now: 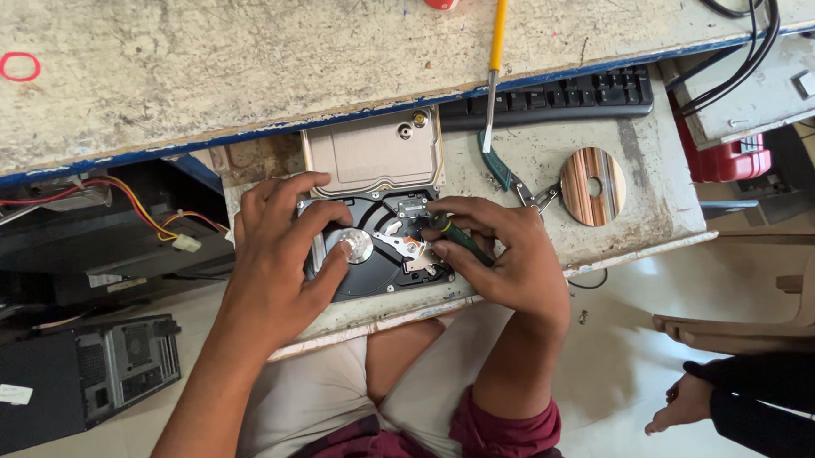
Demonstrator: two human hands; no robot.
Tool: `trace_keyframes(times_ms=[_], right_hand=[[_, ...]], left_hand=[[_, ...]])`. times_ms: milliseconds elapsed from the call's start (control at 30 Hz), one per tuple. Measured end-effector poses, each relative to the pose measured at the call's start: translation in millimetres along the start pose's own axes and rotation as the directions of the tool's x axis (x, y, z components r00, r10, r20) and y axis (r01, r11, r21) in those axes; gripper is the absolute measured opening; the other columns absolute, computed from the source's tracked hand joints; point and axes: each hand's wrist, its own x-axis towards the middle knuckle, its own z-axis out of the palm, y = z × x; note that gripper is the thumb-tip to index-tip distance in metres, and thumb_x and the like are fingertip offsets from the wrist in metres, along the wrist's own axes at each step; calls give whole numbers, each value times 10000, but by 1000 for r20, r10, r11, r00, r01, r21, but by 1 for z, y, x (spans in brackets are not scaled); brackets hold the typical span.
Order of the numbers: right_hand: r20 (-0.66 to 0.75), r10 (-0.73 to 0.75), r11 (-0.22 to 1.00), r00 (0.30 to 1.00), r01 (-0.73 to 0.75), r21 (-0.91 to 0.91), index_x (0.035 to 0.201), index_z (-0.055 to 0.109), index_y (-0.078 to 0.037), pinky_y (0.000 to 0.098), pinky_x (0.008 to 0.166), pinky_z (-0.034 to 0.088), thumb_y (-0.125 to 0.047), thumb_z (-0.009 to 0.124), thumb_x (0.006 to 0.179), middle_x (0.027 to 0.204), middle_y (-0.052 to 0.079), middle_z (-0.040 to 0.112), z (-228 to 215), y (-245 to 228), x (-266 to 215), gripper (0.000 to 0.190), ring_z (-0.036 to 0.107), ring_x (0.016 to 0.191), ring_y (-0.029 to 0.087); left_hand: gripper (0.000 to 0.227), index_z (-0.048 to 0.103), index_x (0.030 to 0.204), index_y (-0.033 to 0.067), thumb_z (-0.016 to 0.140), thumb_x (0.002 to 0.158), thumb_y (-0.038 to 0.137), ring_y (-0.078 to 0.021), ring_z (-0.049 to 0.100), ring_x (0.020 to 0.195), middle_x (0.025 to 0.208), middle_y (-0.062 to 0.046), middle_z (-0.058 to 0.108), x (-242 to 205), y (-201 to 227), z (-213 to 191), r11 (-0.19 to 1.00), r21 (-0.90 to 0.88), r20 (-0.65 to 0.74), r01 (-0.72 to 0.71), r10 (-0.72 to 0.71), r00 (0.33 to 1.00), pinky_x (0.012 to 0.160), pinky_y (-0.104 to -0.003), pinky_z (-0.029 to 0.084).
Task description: The person disassembles an open hard drive on a workbench, using a screwdriver to remove screws and a yellow tool to pry off a small component. The person handles the drive platter and internal parts carefully.
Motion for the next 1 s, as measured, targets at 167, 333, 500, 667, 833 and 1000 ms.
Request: trace_keyframes(times_ms=[167, 333, 500, 667, 833, 1000], right_hand=[[3, 8, 1000, 1000, -8, -3, 1210, 695, -42, 220, 485, 389, -36, 783, 831, 924, 48, 819, -1, -3, 1, 390, 487, 514, 35], [3, -8, 1000, 1000, 8, 17, 1224, 693, -40, 216, 489, 391, -33, 779, 837, 935, 49, 818, -1, -4, 1, 396, 500, 527, 30], [5, -5, 1000, 1000, 5, -4, 1219, 695, -42, 229, 475, 372, -34, 785, 823, 911, 44, 816, -1, -4, 1, 406, 451, 501, 43], [-11, -69, 995, 998, 68, -68, 1207, 716, -52, 239, 512, 366, -53, 825, 829, 733, 69, 675, -2, -2, 0, 394, 436, 536, 65], [-22, 6, 1000, 1000, -5, 15, 1223, 690, -41, 227, 514, 389, -40, 783, 843, 843, 75, 780, -3, 0, -2, 391, 517, 547, 56], [3, 12, 994, 1000, -12, 111, 1279, 656, -20, 222, 686, 549, -16, 738, 905, 933, 92, 816, -2, -2, -2, 383, 714, 777, 74]], left_hand=[[256, 717, 1070, 151, 758, 818, 169, -411, 400, 1331, 1437, -95, 518, 0, 0, 0, 999, 13, -3, -37, 37, 999, 1131, -531, 313], [292, 727, 1065, 156, 778, 779, 186, -416, 389, 1341, 1432, -96, 515, 0, 2, -1, 999, 19, 0, -48, 48, 999, 1133, -545, 295], [311, 709, 1073, 157, 755, 766, 177, -419, 394, 1333, 1426, -96, 520, 0, 3, -1, 999, 12, 11, -37, 36, 999, 1132, -533, 296], [412, 636, 1170, 110, 709, 766, 139, -427, 402, 1333, 1441, -118, 516, -1, 2, -3, 999, -30, 13, -25, 25, 1000, 1146, -538, 290], [446, 636, 1172, 111, 743, 744, 176, -417, 403, 1348, 1435, -114, 518, 0, 3, -3, 999, -15, 17, -33, 34, 999, 1148, -541, 290], [688, 643, 1222, 118, 885, 642, 399, -424, 382, 1343, 1438, -118, 501, 2, 7, -4, 997, 36, 44, -73, 71, 996, 1127, -559, 280]])
